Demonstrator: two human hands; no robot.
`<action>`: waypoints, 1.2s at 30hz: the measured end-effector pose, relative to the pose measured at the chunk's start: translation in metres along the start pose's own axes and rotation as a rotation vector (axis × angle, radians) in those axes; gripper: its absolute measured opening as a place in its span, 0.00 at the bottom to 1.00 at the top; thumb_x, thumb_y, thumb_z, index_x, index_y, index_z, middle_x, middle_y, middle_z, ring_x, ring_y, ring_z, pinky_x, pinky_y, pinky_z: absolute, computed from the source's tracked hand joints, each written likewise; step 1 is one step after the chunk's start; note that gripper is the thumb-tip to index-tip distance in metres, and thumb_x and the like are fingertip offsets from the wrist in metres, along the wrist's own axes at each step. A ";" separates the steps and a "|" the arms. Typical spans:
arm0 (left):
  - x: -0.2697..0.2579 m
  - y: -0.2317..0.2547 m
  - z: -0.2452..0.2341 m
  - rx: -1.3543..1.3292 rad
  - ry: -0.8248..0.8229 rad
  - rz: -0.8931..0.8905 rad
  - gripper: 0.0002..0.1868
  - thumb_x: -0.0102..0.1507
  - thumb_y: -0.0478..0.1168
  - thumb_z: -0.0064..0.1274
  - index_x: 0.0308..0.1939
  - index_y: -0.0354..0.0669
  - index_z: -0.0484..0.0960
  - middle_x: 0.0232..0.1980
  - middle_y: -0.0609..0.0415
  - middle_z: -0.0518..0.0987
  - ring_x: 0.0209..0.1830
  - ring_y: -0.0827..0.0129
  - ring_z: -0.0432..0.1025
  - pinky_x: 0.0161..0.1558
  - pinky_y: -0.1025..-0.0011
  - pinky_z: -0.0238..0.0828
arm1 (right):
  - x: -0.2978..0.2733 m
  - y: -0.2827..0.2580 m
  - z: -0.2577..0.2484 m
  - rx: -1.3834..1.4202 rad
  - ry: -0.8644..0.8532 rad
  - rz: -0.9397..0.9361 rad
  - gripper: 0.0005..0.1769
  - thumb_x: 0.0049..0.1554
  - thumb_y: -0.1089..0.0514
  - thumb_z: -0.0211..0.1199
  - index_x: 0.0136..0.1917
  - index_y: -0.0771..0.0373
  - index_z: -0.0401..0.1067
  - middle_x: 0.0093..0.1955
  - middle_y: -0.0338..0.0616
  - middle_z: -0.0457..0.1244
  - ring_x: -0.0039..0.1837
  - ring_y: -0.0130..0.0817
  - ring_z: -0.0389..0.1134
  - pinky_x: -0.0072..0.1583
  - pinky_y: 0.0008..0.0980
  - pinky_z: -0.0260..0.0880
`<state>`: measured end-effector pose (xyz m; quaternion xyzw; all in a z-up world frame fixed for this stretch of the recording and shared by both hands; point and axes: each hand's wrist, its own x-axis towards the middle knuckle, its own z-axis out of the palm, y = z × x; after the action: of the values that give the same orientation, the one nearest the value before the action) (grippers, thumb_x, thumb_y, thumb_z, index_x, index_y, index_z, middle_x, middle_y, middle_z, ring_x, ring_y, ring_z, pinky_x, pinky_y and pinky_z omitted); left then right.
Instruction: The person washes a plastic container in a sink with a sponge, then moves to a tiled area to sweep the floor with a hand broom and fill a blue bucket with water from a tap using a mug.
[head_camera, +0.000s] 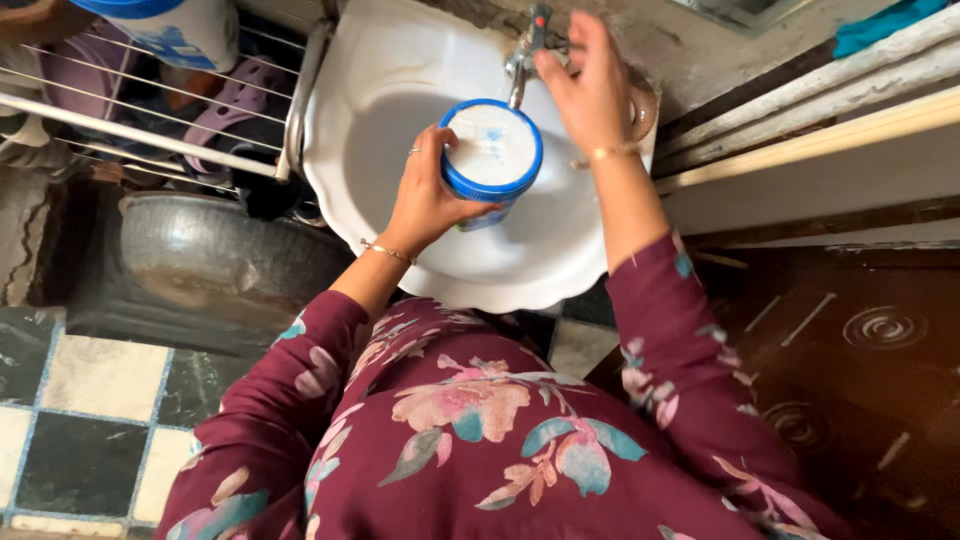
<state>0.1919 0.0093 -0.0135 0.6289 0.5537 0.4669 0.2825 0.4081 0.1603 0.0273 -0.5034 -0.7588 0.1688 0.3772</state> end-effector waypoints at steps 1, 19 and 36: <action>0.002 -0.002 0.001 0.030 -0.013 -0.011 0.47 0.44 0.53 0.81 0.56 0.41 0.67 0.58 0.43 0.72 0.60 0.45 0.70 0.60 0.55 0.68 | 0.013 0.002 0.007 0.029 0.020 -0.079 0.27 0.58 0.53 0.74 0.63 0.70 0.69 0.57 0.54 0.68 0.52 0.43 0.74 0.52 0.38 0.74; -0.007 -0.025 0.023 0.044 -0.049 -0.010 0.49 0.41 0.44 0.81 0.55 0.34 0.63 0.65 0.31 0.68 0.61 0.38 0.68 0.59 0.54 0.69 | 0.031 -0.010 0.000 -0.010 -0.025 -0.271 0.19 0.53 0.68 0.69 0.58 0.66 0.73 0.53 0.53 0.69 0.50 0.46 0.74 0.52 0.38 0.74; -0.016 -0.031 0.029 0.201 -0.055 0.009 0.45 0.45 0.45 0.80 0.51 0.31 0.63 0.66 0.21 0.62 0.64 0.30 0.64 0.56 0.52 0.69 | 0.010 0.126 -0.141 0.913 0.736 0.358 0.52 0.61 0.47 0.62 0.84 0.40 0.29 0.87 0.43 0.34 0.85 0.46 0.32 0.78 0.58 0.34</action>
<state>0.2054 0.0059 -0.0569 0.6692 0.5869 0.3927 0.2312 0.5907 0.2065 0.0437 -0.4357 -0.3335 0.3525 0.7580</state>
